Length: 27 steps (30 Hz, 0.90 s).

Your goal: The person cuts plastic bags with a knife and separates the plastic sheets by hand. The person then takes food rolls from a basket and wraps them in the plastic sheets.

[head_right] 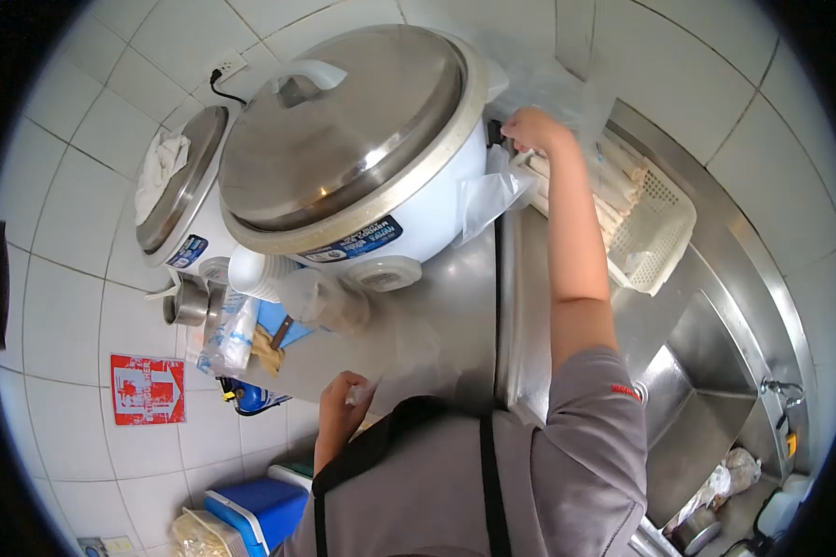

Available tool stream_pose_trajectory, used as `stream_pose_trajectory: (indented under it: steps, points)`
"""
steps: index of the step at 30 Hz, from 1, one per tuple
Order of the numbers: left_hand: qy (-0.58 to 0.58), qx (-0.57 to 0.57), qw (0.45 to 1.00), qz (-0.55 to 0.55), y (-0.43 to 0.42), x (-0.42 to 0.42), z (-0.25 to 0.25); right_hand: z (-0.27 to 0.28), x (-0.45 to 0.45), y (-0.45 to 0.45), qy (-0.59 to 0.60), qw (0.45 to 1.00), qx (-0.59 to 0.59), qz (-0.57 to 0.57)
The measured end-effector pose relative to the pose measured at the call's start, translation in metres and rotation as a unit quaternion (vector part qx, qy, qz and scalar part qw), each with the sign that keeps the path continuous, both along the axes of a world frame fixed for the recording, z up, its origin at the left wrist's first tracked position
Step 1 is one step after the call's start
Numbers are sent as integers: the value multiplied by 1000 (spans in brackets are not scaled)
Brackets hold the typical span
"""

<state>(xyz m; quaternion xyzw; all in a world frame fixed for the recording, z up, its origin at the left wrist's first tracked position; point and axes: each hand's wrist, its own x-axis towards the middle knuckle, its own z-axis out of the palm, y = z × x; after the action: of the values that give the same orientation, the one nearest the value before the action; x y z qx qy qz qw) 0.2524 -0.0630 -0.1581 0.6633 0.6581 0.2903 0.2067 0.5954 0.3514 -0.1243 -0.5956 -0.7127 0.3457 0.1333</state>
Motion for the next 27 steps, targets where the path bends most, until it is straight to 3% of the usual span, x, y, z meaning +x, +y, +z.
stream_pose_trajectory:
  steps: [3,5,7,9,11,13,16,19,21,23,25,27]
  points:
    - [-8,13,999,-37,7,5,3,26,2,-84,189,957,220,7]
    - [-17,19,998,-56,9,5,6,-12,-8,-101,119,961,235,90]
    - [-10,25,998,-59,6,3,5,-34,-14,-93,28,970,150,187]
    - [-12,26,998,-50,1,2,5,-33,0,-64,-87,954,-38,285]
    - [-19,25,999,-25,-5,0,5,-1,26,-53,-104,985,28,132]
    - [-24,41,999,-5,-10,-2,5,43,57,-39,33,997,58,-34]
    - [-19,62,998,24,-22,-2,4,69,24,-80,-18,991,103,-79]
    - [-17,68,996,55,-30,-7,5,-51,-15,-75,-219,959,175,36]
    - [-32,62,993,90,-33,-6,7,-74,-20,-67,-245,948,191,68]
    - [-51,40,990,124,-40,-7,10,-66,-7,-58,-233,964,107,69]
    - [-21,35,990,133,-43,-10,6,-15,32,-60,-117,946,289,-94]
    - [-14,27,991,129,-44,-8,12,43,57,-91,17,853,403,-331]
